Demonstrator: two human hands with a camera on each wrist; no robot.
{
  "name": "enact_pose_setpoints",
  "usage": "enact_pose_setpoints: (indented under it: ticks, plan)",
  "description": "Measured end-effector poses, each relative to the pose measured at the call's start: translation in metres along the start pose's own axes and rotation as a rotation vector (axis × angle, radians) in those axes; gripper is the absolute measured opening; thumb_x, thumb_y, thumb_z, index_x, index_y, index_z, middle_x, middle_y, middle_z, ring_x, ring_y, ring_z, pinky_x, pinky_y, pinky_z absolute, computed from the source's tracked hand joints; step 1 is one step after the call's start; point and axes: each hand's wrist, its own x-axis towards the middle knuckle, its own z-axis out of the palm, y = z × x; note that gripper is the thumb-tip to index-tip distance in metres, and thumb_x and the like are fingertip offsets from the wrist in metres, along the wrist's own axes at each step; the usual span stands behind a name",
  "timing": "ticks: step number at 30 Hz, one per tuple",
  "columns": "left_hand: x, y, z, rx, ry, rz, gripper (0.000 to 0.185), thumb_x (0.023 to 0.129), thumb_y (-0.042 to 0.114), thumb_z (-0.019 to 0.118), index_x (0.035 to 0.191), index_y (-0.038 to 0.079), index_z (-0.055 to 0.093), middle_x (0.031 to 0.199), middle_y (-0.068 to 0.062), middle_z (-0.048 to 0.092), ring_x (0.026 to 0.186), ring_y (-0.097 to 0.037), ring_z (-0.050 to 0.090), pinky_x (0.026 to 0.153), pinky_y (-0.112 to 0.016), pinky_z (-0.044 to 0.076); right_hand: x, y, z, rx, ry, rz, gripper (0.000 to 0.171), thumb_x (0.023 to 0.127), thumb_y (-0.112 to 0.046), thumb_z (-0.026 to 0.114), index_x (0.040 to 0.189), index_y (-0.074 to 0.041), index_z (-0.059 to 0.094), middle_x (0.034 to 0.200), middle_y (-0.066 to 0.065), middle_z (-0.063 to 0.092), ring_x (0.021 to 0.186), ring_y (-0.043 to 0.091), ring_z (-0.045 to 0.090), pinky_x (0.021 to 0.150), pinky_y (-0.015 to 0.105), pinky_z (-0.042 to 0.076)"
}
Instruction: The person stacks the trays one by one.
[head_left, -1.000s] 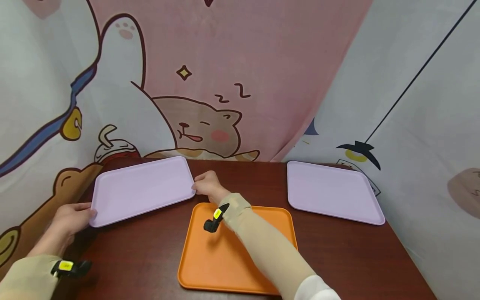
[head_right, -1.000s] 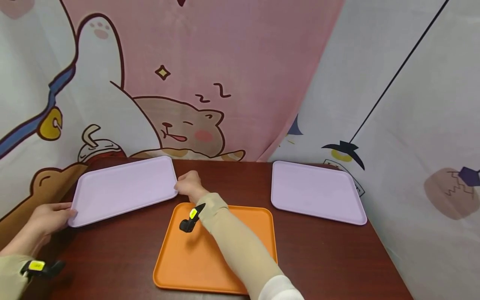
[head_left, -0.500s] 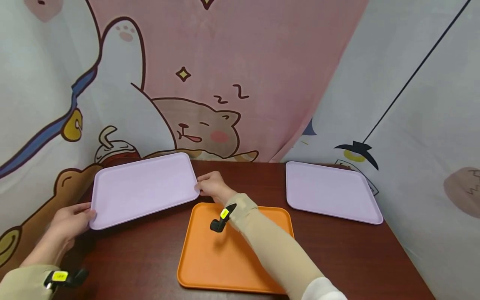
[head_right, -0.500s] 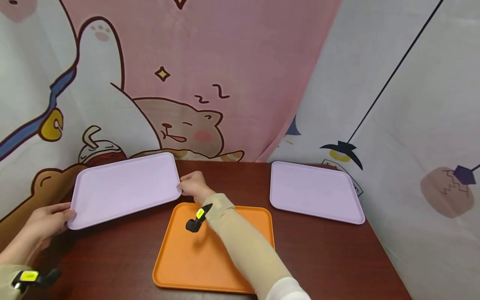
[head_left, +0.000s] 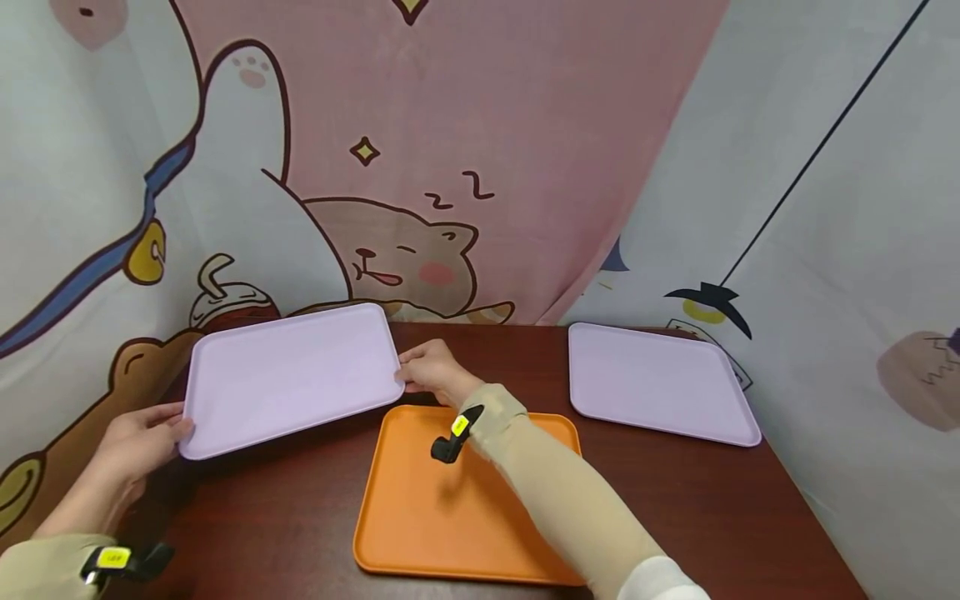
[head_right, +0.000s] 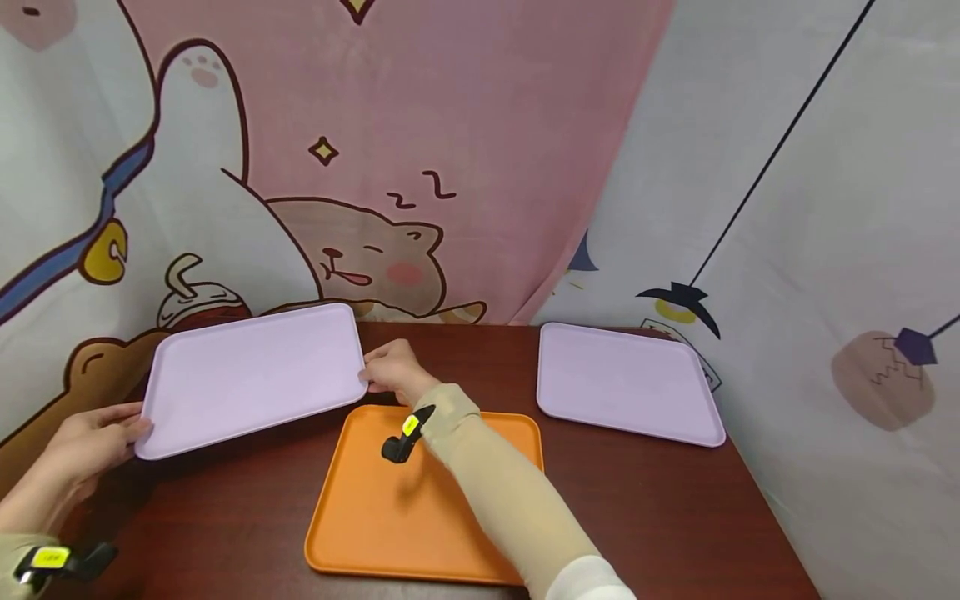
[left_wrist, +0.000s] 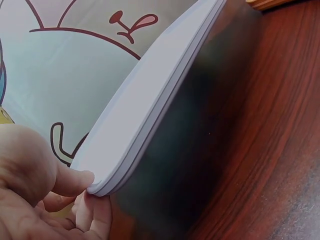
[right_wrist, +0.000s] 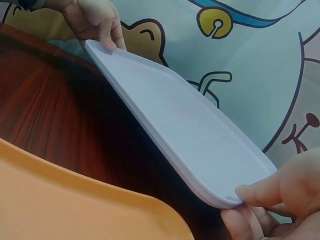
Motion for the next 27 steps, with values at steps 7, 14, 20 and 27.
enact_pose_setpoints:
  ticks: [7,14,20,27]
  plan:
    - [-0.003,0.010,0.001,0.046,-0.017,0.014,0.059,0.109,0.015,0.054,0.149,-0.024,0.034,0.140,-0.045,0.049,0.098,-0.027,0.066,0.066,-0.018,0.055,-0.010,-0.005,-0.014,-0.006,-0.006,-0.017,0.027,0.089,0.005,0.079,0.115,0.009,0.074,0.100,0.014,0.069,0.077,0.021,0.070,0.069,0.030,0.063]
    - [-0.007,0.021,0.003,0.052,-0.045,0.027,0.061,0.110,0.018,0.054,0.150,-0.023,0.033,0.141,-0.044,0.048,0.101,-0.031,0.065,0.070,-0.022,0.058,-0.021,-0.011,-0.026,-0.015,0.016,-0.034,0.026,0.089,0.005,0.079,0.114,0.009,0.075,0.099,0.015,0.069,0.074,0.022,0.069,0.068,0.030,0.063]
    - [-0.011,0.031,0.008,0.042,-0.065,0.037,0.062,0.111,0.019,0.053,0.151,-0.023,0.031,0.143,-0.044,0.045,0.101,-0.030,0.065,0.073,-0.023,0.060,-0.031,-0.013,-0.036,-0.015,0.034,-0.033,0.025,0.088,0.006,0.080,0.112,0.008,0.076,0.099,0.016,0.069,0.071,0.022,0.069,0.067,0.031,0.063]
    - [-0.014,0.044,0.015,0.042,-0.063,0.036,0.061,0.111,0.019,0.054,0.153,-0.020,0.032,0.143,-0.043,0.046,0.106,-0.038,0.063,0.070,-0.020,0.058,-0.041,-0.015,-0.052,-0.026,0.035,-0.046,0.026,0.088,0.006,0.080,0.114,0.008,0.076,0.103,0.016,0.069,0.078,0.023,0.071,0.071,0.033,0.064]
